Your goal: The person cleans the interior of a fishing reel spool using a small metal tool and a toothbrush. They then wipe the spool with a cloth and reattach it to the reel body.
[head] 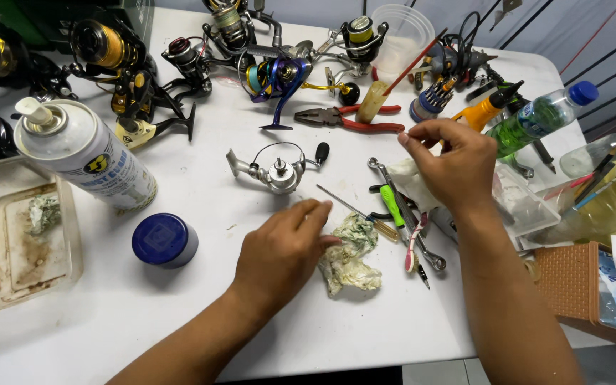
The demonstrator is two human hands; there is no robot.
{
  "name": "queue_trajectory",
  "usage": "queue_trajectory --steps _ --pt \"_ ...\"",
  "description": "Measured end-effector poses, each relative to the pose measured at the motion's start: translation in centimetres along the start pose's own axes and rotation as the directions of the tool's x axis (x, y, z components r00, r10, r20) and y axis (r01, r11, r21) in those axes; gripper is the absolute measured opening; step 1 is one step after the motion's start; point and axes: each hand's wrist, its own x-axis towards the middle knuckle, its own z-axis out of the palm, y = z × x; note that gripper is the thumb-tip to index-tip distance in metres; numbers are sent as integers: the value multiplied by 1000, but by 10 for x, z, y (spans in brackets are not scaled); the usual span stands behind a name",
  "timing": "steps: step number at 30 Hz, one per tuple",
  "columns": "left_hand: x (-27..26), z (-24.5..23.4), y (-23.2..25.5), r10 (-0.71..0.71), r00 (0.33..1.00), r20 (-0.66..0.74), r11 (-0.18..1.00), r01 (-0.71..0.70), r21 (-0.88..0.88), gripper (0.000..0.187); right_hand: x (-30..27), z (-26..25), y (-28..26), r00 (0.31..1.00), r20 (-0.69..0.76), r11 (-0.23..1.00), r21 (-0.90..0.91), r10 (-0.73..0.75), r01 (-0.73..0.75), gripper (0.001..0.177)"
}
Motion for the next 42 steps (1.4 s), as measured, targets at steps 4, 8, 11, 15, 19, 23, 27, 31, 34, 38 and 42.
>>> queue_trajectory --steps 4,8,11,15,19,23,27,31,34,38,42 --pt "-3 2 12 163 986 46 985 -160 -67 49 -17 -11 -27 997 28 995 72 -67 65 12" --pt "-11 21 4 157 940 305 987 -141 -73 28 -24 -20 -20 989 75 969 206 126 -139 12" --pt "-8 17 4 140 960 242 989 -124 -79 16 -21 -32 -7 992 10 965 227 129 -128 13" --pt "-2 13 9 86 962 261 994 -65 -89 15 -19 -48 -14 953 118 959 27 278 -283 14" --pt "12 2 25 33 955 294 992 4 -125 13 -25 -20 24 941 197 961 -97 275 -260 19" --pt "24 1 37 -24 987 157 937 77 -340 22 -24 -28 8 998 31 998 10 56 -56 17" --pt "44 -16 48 -300 919 255 594 389 -704 58 -34 -38 -27 990 -67 887 455 122 -78 15" --pt "56 1 49 -422 828 369 47 427 -903 79 -47 -24 -56 993 3 813 574 117 -98 17" --pt "57 17 40 -495 826 272 -55 282 -958 40 -53 -18 -73 993 47 785 608 109 -115 16" --pt "51 12 36 -545 802 244 16 300 -954 24 -56 -14 -73 991 43 797 591 126 -126 14" --pt "50 5 36 -607 757 242 -4 301 -954 22 -60 -11 -74 981 58 736 653 187 -179 14"
